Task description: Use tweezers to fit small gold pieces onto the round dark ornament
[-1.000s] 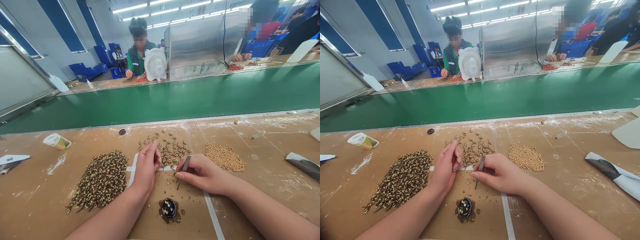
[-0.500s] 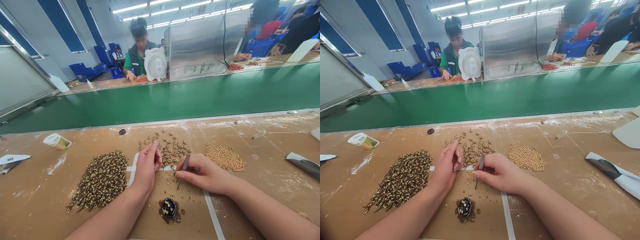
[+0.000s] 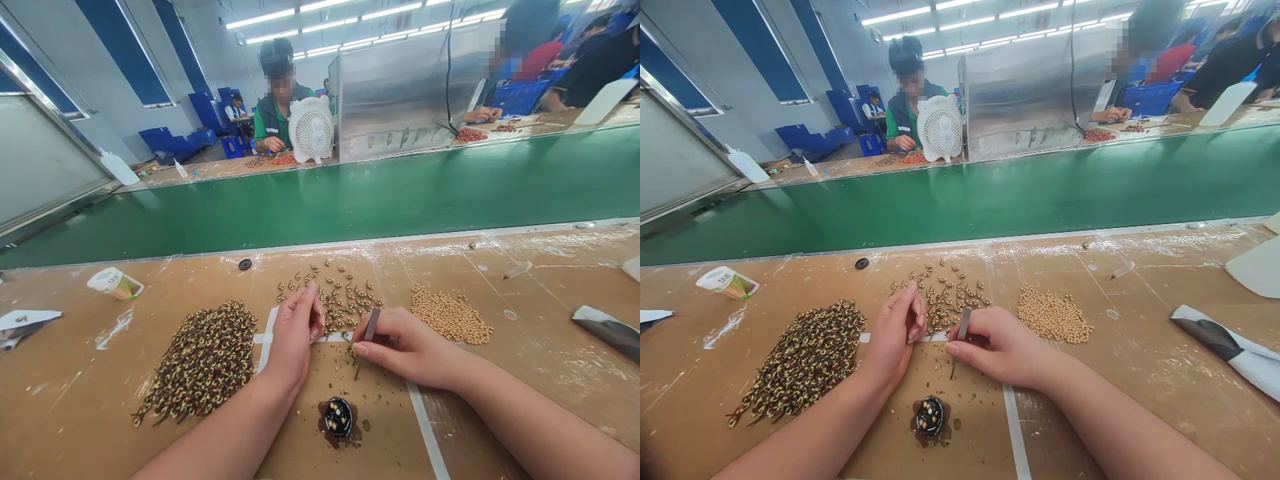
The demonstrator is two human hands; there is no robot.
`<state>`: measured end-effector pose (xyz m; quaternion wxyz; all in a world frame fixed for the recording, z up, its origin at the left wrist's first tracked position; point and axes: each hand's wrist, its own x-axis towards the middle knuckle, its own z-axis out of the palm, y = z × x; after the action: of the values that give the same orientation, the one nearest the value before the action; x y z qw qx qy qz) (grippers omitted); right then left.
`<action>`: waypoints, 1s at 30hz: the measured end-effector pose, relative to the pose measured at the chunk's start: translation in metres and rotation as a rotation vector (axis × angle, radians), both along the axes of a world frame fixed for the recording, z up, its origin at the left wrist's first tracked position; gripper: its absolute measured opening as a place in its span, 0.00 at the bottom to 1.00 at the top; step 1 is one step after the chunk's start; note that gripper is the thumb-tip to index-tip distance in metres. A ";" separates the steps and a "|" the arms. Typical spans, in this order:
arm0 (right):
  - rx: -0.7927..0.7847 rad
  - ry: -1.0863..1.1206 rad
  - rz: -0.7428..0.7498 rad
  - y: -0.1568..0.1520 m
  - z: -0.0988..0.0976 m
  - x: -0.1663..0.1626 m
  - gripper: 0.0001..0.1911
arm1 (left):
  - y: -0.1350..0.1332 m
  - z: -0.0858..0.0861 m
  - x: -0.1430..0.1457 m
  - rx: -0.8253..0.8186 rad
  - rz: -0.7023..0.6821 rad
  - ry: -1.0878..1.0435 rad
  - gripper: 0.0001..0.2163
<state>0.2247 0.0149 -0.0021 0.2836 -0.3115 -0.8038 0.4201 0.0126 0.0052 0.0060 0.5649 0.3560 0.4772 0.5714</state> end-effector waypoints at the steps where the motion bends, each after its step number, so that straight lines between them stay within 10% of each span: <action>1: 0.002 0.000 -0.002 0.000 0.000 0.000 0.12 | 0.000 0.000 0.000 0.002 -0.003 0.001 0.24; 18: 0.062 0.019 0.016 -0.001 0.005 0.000 0.13 | 0.000 -0.003 -0.002 0.014 -0.045 0.044 0.25; 25: 0.241 0.214 -0.283 0.004 0.003 0.006 0.11 | -0.009 0.003 -0.003 0.239 -0.458 0.435 0.18; 30: 0.060 0.326 -0.416 0.006 0.002 0.008 0.16 | -0.015 0.004 -0.003 0.309 -0.390 0.650 0.11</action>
<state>0.2328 0.0204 -0.0005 0.4986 -0.3898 -0.6784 0.3732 0.0094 -0.0096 0.0105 0.4222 0.6824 0.4630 0.3764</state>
